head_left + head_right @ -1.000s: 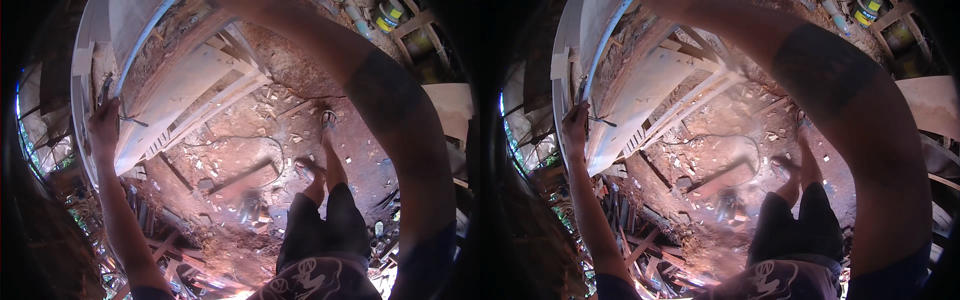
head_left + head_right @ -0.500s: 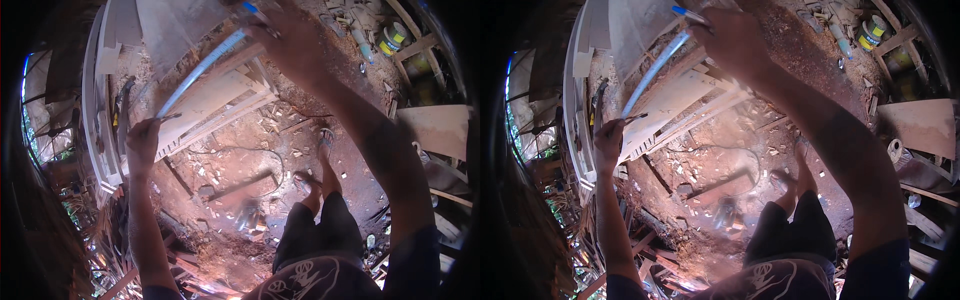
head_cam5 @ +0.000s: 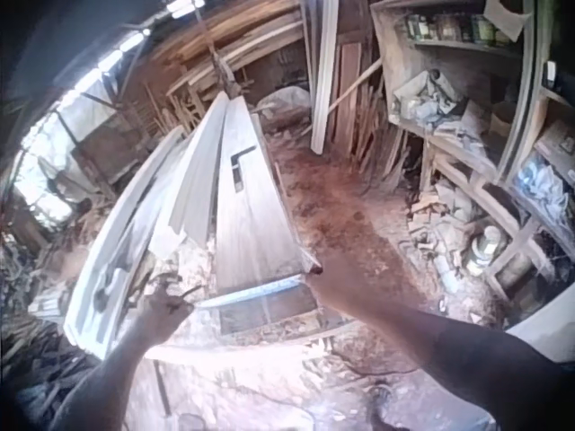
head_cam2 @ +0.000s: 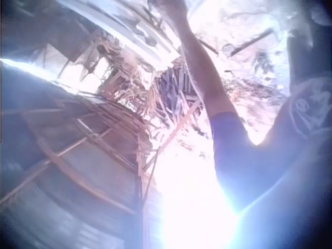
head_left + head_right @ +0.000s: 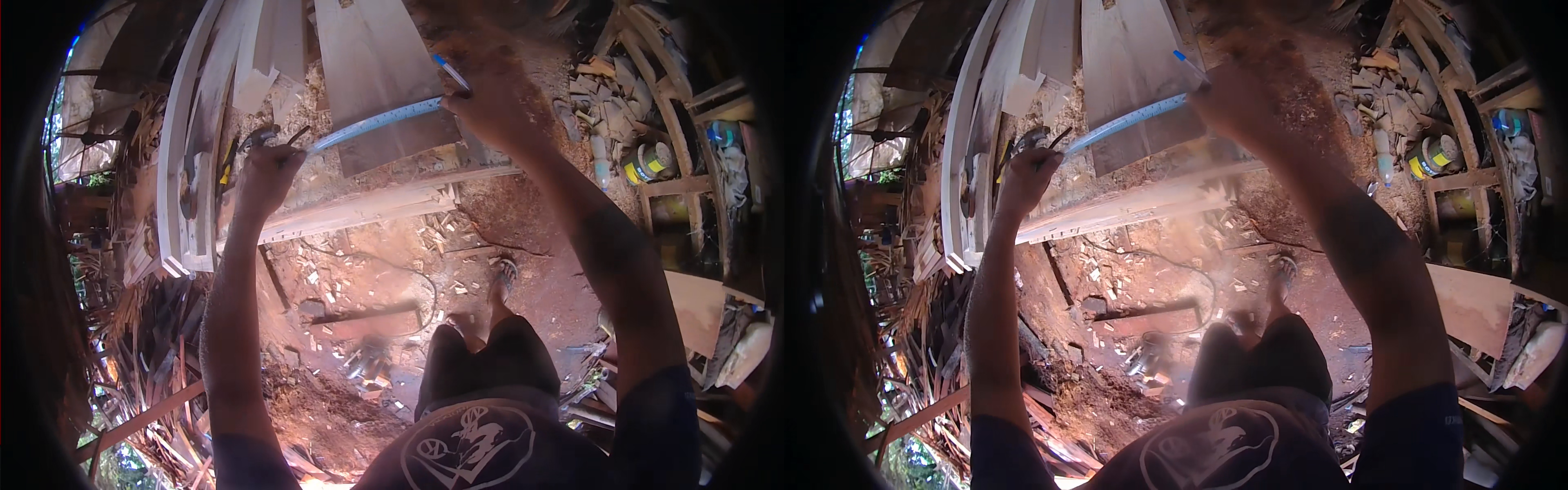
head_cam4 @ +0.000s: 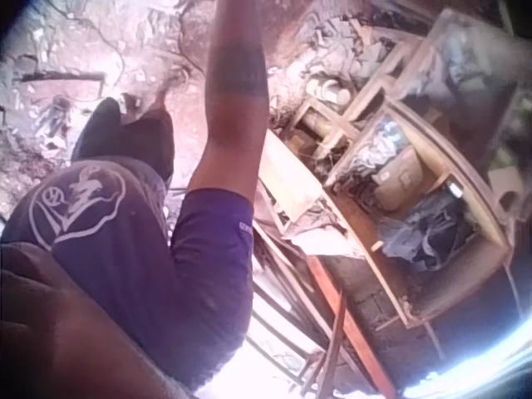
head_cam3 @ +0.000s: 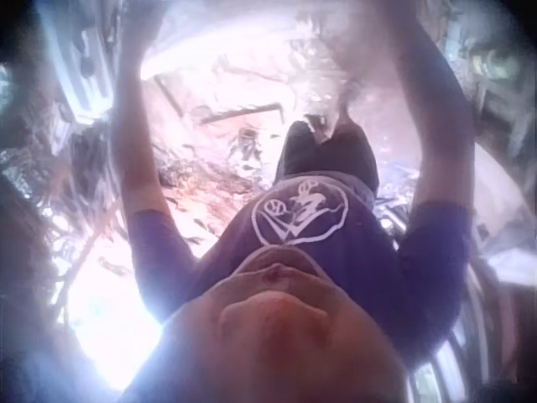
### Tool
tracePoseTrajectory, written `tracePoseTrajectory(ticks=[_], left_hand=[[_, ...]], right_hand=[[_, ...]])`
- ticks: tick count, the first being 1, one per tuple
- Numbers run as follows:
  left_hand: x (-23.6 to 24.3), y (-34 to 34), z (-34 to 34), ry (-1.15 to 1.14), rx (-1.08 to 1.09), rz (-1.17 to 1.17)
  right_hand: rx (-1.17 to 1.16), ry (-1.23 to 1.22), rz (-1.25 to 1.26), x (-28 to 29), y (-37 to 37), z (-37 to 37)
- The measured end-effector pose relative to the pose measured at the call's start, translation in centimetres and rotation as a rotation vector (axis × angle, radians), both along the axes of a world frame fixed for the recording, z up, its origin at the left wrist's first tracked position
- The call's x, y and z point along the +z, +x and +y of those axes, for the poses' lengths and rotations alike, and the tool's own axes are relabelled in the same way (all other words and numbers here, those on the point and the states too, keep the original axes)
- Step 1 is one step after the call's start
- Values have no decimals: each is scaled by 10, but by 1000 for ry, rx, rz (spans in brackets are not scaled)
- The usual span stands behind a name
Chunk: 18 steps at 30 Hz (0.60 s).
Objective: The person marks straight lines on wooden beams using a square and a pen, then uses a tape measure to mark specific measurements on another board.
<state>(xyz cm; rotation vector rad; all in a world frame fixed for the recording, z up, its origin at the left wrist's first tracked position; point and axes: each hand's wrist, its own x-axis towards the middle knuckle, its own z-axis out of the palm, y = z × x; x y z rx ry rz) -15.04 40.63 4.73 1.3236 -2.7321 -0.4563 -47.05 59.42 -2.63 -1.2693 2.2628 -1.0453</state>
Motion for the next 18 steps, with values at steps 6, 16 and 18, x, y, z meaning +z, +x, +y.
tracePoseTrajectory(ticks=[6, 16, 18], left_hand=[[-20, 0, 9, 27, 29, 37], [-40, 11, 14, -187, -66, 236], [-41, 11, 13, -206, -95, 249]], right_hand=[[22, 6, 29, 15, 1, 9], [24, -187, -626, 45, 15, 27], [103, -318, -512, 27, 36, 19]])
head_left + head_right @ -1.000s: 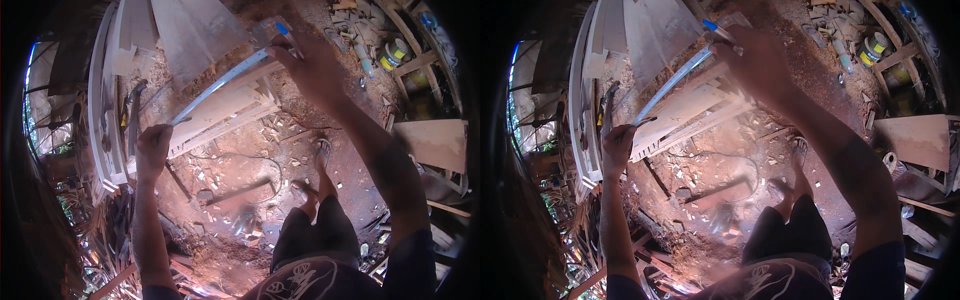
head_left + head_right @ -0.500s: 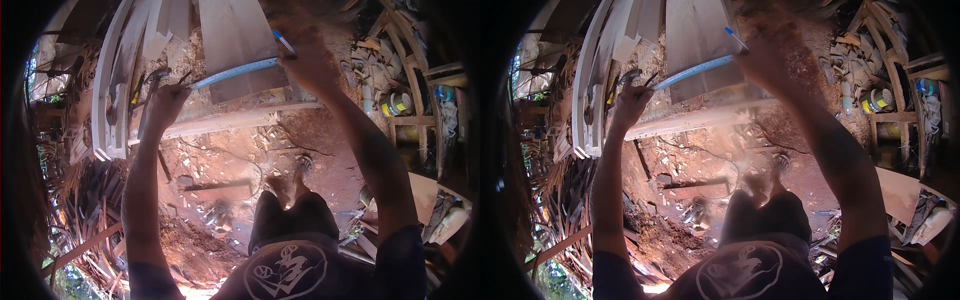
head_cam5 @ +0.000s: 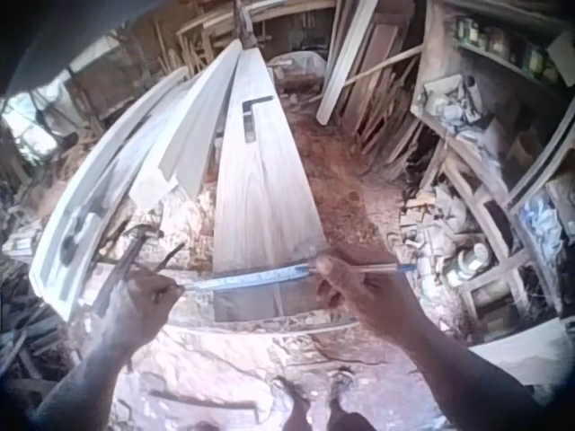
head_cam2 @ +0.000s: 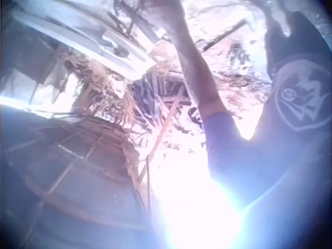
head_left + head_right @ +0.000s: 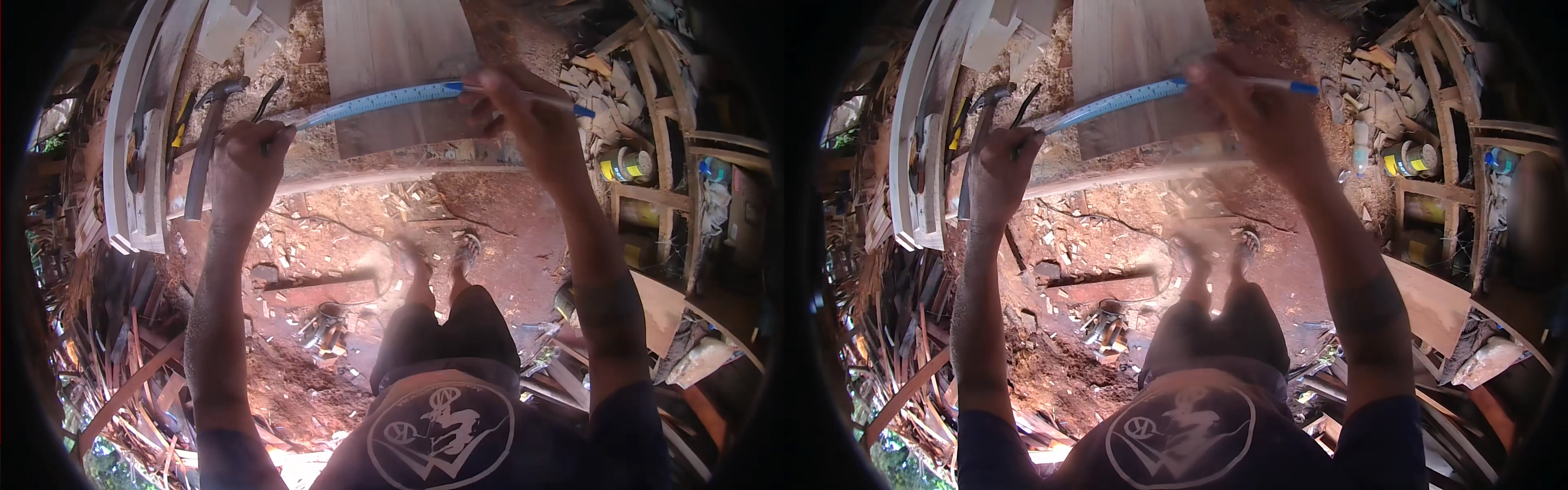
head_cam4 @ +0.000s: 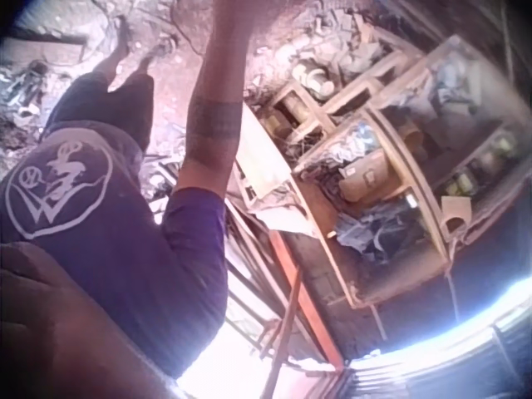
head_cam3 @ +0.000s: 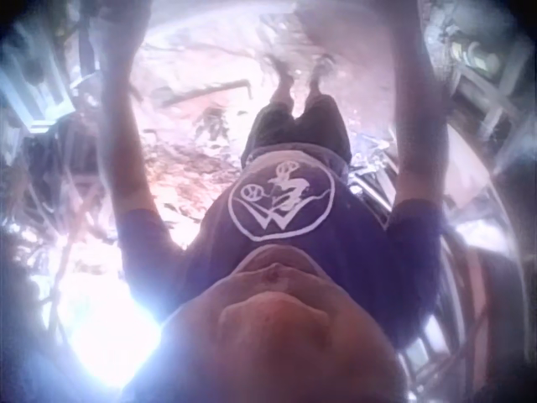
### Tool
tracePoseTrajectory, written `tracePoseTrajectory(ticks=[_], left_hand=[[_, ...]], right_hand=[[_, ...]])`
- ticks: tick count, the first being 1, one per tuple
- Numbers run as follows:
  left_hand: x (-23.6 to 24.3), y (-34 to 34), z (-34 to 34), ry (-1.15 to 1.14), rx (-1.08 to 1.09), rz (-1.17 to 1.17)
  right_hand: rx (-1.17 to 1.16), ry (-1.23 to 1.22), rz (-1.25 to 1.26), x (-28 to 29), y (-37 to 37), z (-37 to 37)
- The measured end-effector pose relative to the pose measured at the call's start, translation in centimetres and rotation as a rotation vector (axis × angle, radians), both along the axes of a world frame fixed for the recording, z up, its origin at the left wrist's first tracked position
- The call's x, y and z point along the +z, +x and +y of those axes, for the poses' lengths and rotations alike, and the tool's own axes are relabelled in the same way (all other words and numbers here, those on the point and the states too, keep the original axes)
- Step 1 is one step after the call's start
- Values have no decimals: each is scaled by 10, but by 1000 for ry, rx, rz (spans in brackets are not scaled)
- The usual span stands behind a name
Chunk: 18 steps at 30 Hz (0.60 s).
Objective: The person marks straight lines on wooden beams using a square and a pen, then uses a tape measure to mark specific measurements on another board.
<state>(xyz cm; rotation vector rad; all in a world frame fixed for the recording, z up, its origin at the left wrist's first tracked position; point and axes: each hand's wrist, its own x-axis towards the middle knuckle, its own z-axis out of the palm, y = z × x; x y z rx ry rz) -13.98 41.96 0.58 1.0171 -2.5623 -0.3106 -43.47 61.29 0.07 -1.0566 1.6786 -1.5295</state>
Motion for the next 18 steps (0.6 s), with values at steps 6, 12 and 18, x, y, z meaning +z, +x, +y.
tracePoseTrajectory(ticks=[6, 12, 18], left_hand=[[5, -1, 1, 15, 18, 0], [3, 0, 0, 11, 43, -10], [9, -4, -2, 50, 73, -50]], right_hand=[[-70, -26, 228, -13, 12, -14], [-106, 38, 219, -14, 16, -20], [-125, -49, 40, -9, 16, -19]])
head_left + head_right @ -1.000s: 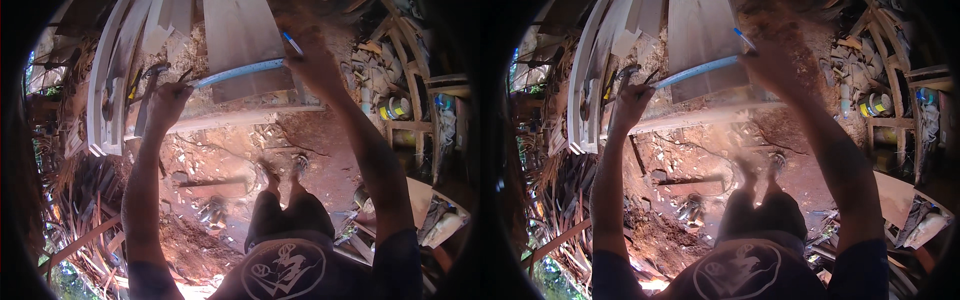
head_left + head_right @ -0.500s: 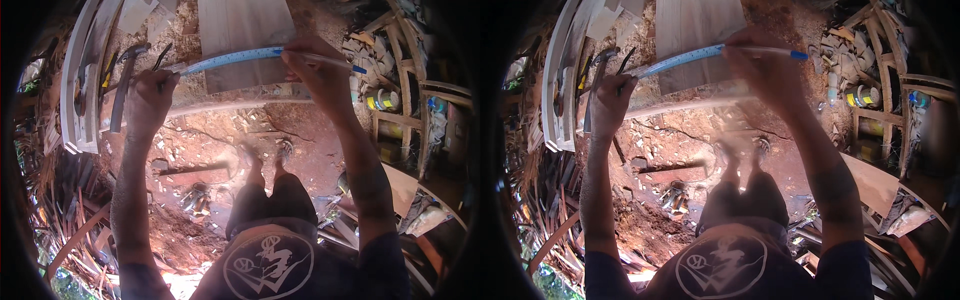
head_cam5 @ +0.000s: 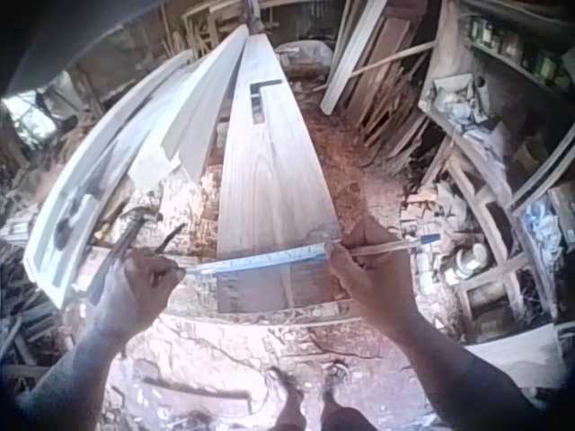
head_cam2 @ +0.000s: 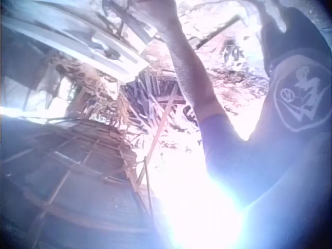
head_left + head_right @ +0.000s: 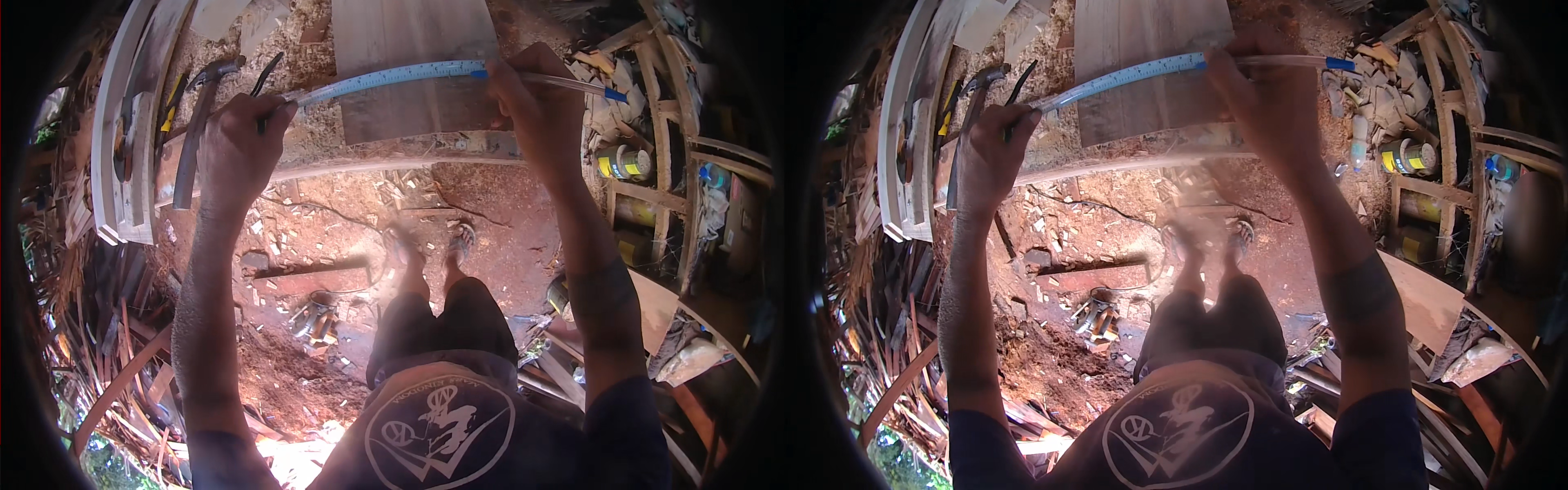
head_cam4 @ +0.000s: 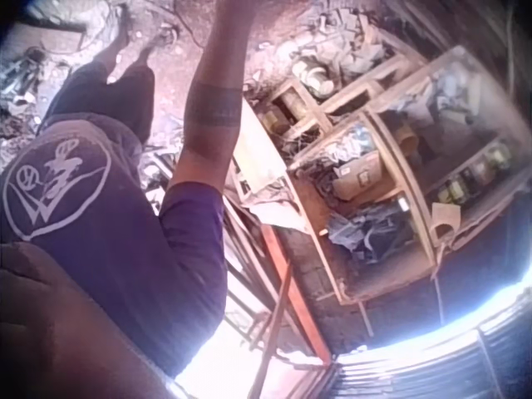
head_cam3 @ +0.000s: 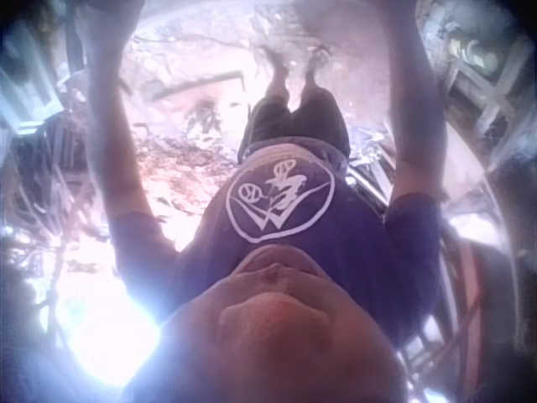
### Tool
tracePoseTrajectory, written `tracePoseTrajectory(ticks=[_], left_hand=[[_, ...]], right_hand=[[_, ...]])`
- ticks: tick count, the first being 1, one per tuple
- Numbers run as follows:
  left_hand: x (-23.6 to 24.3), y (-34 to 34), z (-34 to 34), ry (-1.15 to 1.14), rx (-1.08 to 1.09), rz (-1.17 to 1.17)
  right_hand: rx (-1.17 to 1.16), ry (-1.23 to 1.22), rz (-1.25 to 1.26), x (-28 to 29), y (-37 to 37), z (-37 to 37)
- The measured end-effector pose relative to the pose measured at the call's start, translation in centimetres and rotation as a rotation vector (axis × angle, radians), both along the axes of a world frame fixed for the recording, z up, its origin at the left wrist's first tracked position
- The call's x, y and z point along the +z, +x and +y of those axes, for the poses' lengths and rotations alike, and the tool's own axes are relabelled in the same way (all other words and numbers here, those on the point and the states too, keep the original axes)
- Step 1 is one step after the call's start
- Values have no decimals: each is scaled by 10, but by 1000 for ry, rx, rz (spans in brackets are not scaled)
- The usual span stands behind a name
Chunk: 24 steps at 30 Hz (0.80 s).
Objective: The person marks straight lines on wooden beams using a square and a pen, then uses a tape measure to mark specific measurements on another board.
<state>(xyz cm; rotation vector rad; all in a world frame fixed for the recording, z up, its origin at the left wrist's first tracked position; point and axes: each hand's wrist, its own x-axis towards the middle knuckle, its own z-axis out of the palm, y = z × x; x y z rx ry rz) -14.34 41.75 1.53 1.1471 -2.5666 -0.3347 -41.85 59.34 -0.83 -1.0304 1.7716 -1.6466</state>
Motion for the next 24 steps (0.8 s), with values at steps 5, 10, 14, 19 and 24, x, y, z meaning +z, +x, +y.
tracePoseTrajectory(ticks=[5, 10, 14, 19, 24], left_hand=[[-6, 2, -9, 17, -24, 23], [-11, 3, -17, -4, -82, 47], [-2, 0, -12, -6, -50, 4], [9, -7, -3, 96, 38, -90], [9, -7, -4, 67, -4, -77]], right_hand=[[-46, 102, 117, -1, 0, -3], [-44, 120, 312, -6, -1, -8], [-47, 118, 352, -6, 0, -9], [-50, 35, 296, -8, -2, -6], [-30, -35, 188, -10, -2, -8]])
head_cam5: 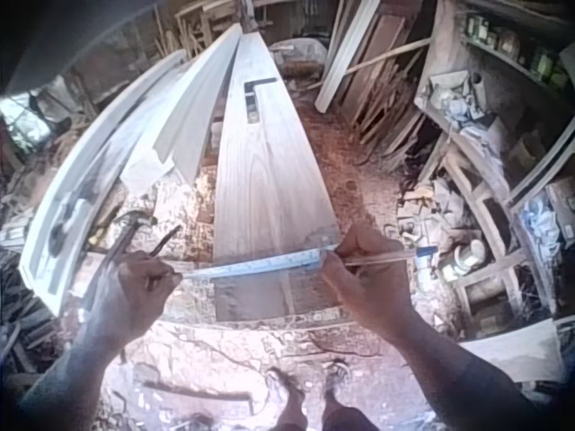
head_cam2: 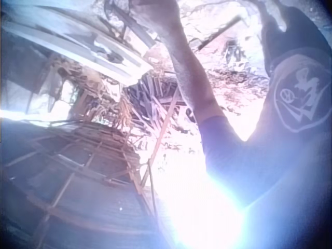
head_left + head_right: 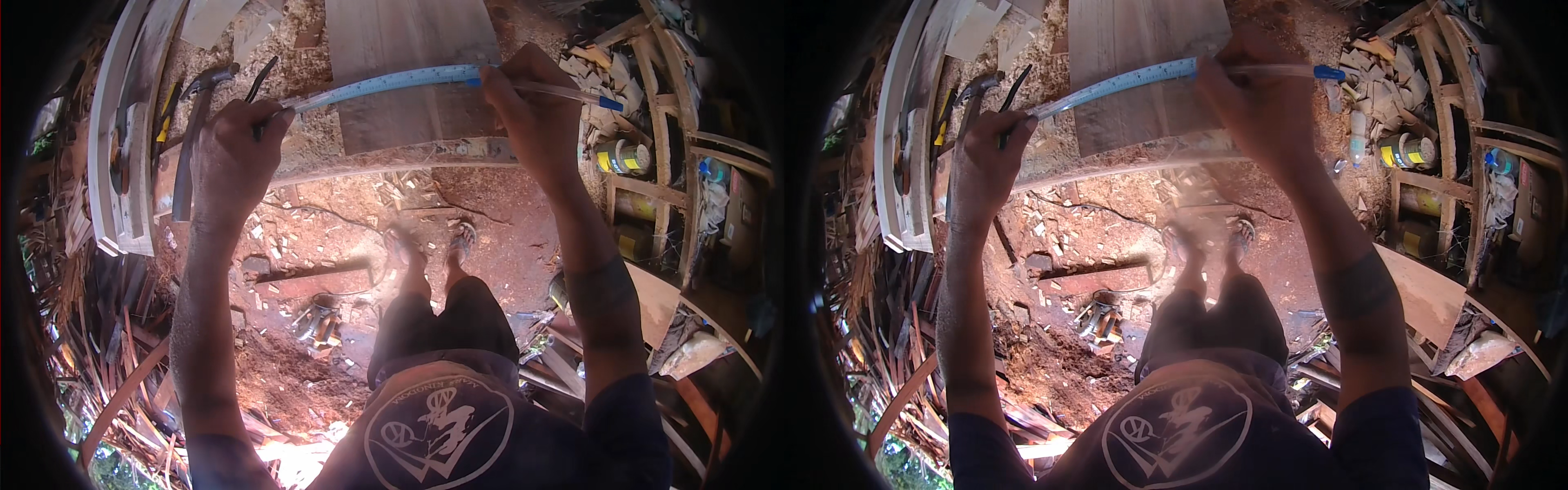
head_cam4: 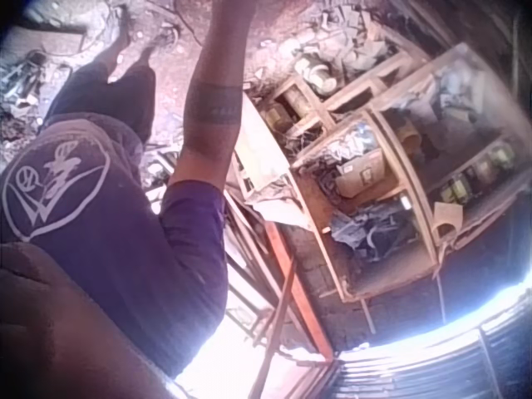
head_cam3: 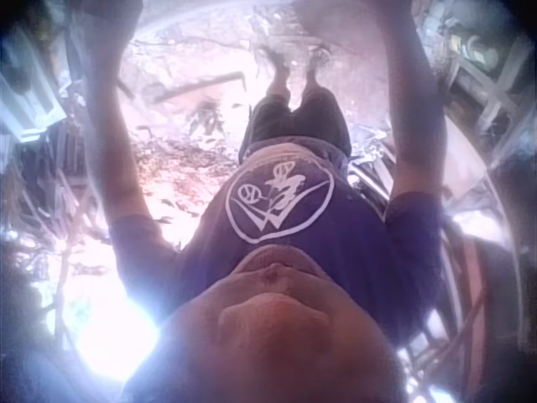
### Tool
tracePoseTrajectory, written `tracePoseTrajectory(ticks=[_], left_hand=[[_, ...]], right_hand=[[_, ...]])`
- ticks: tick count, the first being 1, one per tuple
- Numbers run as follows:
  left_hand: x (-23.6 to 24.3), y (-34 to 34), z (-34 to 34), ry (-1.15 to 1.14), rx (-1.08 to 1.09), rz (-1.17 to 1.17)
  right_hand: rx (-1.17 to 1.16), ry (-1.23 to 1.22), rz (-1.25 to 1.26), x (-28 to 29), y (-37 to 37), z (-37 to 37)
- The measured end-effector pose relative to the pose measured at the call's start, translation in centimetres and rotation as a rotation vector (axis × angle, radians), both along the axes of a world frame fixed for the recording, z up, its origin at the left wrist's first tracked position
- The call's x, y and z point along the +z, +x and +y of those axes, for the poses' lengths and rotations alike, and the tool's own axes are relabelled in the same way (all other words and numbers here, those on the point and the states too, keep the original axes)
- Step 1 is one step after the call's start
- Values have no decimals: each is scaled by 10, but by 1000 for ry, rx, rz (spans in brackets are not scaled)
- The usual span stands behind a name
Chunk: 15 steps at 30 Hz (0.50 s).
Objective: The person marks straight lines on wooden beams using a square and a pen, then uses a tape measure to mark specific measurements on another board.
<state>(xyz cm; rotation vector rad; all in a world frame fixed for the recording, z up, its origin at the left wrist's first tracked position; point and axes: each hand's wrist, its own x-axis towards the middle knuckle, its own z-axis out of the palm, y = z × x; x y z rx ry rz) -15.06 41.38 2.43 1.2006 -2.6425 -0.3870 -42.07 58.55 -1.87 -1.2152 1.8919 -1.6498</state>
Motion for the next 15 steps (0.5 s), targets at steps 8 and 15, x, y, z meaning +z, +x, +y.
tracePoseTrajectory(ticks=[8, 15], left_hand=[[-7, 4, -7, -107, -77, 92], [-11, 2, -5, -146, -85, 122]], right_hand=[[-18, 47, 100, 0, 0, 1], [7, 21, 128, -2, 1, 2]])
